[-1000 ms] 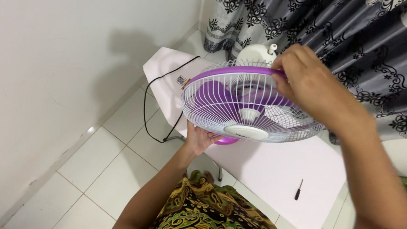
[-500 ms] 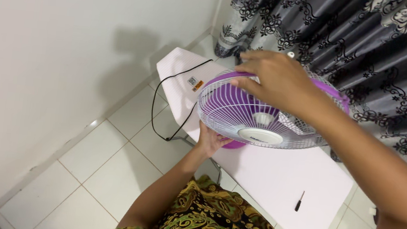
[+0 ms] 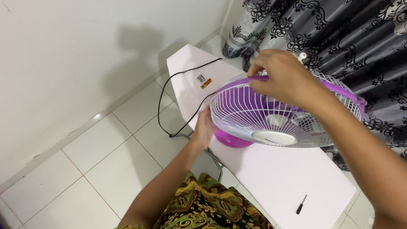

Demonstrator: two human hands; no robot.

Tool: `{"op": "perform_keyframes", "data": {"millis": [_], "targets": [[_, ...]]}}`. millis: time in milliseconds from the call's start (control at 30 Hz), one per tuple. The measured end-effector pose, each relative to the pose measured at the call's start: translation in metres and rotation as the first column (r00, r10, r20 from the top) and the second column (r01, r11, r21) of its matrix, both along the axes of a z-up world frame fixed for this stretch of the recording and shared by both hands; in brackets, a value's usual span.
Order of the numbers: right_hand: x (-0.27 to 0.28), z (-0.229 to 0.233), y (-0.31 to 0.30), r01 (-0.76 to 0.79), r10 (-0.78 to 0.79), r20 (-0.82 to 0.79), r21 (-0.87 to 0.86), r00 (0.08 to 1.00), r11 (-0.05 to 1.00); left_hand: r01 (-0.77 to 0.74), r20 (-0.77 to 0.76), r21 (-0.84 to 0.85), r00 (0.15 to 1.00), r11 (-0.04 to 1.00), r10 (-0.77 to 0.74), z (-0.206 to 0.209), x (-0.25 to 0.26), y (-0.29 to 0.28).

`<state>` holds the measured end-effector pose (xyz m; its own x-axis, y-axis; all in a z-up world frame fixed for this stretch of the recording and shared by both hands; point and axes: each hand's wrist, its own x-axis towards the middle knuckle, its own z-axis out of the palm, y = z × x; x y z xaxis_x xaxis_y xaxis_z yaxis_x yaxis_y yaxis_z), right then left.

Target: The person reassembles a purple electric fan by attaching the inner and outer wire cages to the fan head and securing them with a screw. The person uses a screwdriver to tighten the screw at the back of the fan.

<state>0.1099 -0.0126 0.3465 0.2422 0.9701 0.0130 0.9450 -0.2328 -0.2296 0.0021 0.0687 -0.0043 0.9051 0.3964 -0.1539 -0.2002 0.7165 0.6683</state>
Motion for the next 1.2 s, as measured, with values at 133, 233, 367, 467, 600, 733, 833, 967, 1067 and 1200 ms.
{"op": "perform_keyframes", "data": {"millis": [133,233,367,467,600,733,833,967,1067,1200], "targets": [[-0.007,0.004,-0.004,-0.027,0.028,0.014,-0.006,1.0,1.0,-0.205,0.167,0.505,0.976,0.839,0.138,0.039,-0.013,0.037],[-0.008,0.011,-0.008,-0.037,0.038,0.01,-0.024,0.999,0.999,-0.169,0.208,0.671,0.977,0.722,0.035,0.064,-0.017,0.051],[-0.012,0.014,-0.016,-0.042,0.041,-0.091,-0.009,0.995,0.999,-0.084,0.218,0.745,0.968,0.661,-0.123,0.08,-0.02,0.062],[-0.012,0.015,-0.016,-0.011,0.006,-0.063,-0.082,0.998,0.997,0.054,0.175,0.769,0.94,0.637,-0.292,0.083,-0.021,0.075],[-0.011,0.013,-0.016,-0.048,0.047,-0.015,-0.082,0.999,0.995,0.252,0.106,0.716,0.883,0.651,-0.458,0.088,-0.017,0.088],[-0.02,0.006,-0.025,-0.079,0.077,0.142,0.012,0.987,0.997,0.215,0.157,0.708,0.881,0.673,-0.446,0.092,-0.012,0.09],[-0.028,-0.003,-0.034,-0.115,0.093,0.228,0.085,0.969,0.99,0.188,0.177,0.702,0.888,0.687,-0.423,0.093,-0.01,0.09],[-0.035,-0.009,-0.039,-0.146,0.104,0.311,0.115,0.945,0.983,0.17,0.157,0.725,0.903,0.667,-0.4,0.097,-0.008,0.089],[-0.038,-0.006,-0.043,-0.282,0.223,0.411,0.089,0.884,0.955,0.13,0.165,0.772,0.904,0.623,-0.394,0.097,-0.012,0.087],[-0.044,-0.002,-0.046,-0.391,0.347,0.532,-0.032,0.772,0.92,0.12,0.139,0.81,0.911,0.574,-0.388,0.099,-0.017,0.084]]}}
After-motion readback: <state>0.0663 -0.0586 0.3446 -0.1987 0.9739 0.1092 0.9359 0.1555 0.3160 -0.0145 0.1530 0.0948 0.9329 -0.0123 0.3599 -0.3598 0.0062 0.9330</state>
